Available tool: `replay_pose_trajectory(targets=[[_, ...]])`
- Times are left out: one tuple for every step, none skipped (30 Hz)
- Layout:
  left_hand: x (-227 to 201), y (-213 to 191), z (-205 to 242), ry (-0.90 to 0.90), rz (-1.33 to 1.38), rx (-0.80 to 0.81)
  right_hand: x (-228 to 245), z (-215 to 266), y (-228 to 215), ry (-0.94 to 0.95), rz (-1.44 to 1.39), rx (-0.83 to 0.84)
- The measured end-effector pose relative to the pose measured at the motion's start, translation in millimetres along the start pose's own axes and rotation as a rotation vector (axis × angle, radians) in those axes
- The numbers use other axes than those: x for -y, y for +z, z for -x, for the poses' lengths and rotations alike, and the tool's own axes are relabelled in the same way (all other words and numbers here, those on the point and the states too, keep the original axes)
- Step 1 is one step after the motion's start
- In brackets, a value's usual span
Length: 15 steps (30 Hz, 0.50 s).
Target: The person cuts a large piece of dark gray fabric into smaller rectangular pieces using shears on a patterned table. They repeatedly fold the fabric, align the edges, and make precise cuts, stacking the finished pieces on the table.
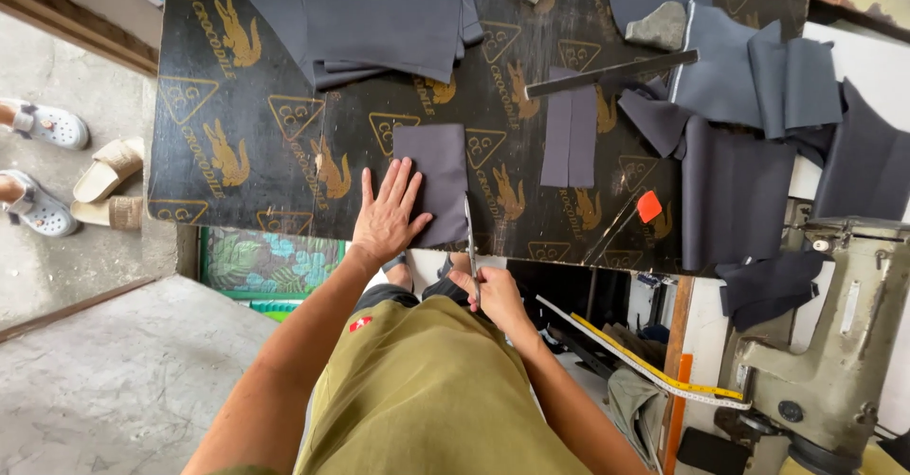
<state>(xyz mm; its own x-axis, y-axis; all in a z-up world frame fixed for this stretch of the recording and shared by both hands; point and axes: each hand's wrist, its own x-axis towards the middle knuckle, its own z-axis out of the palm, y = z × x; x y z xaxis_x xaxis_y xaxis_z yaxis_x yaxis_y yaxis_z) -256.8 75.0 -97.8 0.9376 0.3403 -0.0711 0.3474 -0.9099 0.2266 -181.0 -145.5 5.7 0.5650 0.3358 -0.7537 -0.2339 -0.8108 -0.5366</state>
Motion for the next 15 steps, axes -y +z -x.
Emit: replay_pose_trajectory(targets=[[0, 0, 3, 0.003, 0.007, 0.009, 8, 3, -1, -0.007, -0.028, 0.017], [0, 0, 6, 0.006, 0.013, 0.018, 15, 6, -1, -0.014, -0.056, 0.033], [-2, 0, 9, 0.004, 0.013, 0.026, 16, 4, 0, -0.008, -0.056, 0.039], [-3, 1, 12, 0.006, 0.013, 0.026, 18, 2, 2, -0.002, -0.04, 0.029], [-1, 0, 7, 0.007, 0.01, 0.012, 24, -6, 1, -0.009, -0.021, 0.014], [0, -2, 6, 0.003, 0.007, 0.006, 36, 0, 2, -0.016, -0.019, 0.016], [0, -3, 6, -0.001, 0.022, 0.013, 45, 9, 2, -0.015, -0.045, 0.008], [-1, -4, 7, -0.005, 0.038, 0.019, 55, 18, 2, -0.015, -0.071, 0.0], [-5, -7, 4, 0.0, 0.039, 0.016, 48, 14, 3, -0.016, -0.072, -0.006], [-8, -10, 1, -0.029, 0.036, 0.017, 41, 11, 5, -0.018, -0.064, -0.011], [-10, -13, -1, -0.062, 0.033, 0.016, 35, 6, 7, -0.022, -0.051, -0.011], [-12, -14, -10, -0.063, 0.034, 0.01, 37, 6, 6, -0.026, -0.049, -0.014], [-14, -15, -14, -0.082, 0.05, 0.002, 37, 8, 7, -0.023, -0.052, -0.015], [-17, -17, -18, -0.102, 0.066, -0.006, 38, 9, 9, -0.021, -0.055, -0.015], [-15, -12, -23, -0.105, 0.066, -0.011, 42, 8, 8, -0.025, -0.051, -0.015]])
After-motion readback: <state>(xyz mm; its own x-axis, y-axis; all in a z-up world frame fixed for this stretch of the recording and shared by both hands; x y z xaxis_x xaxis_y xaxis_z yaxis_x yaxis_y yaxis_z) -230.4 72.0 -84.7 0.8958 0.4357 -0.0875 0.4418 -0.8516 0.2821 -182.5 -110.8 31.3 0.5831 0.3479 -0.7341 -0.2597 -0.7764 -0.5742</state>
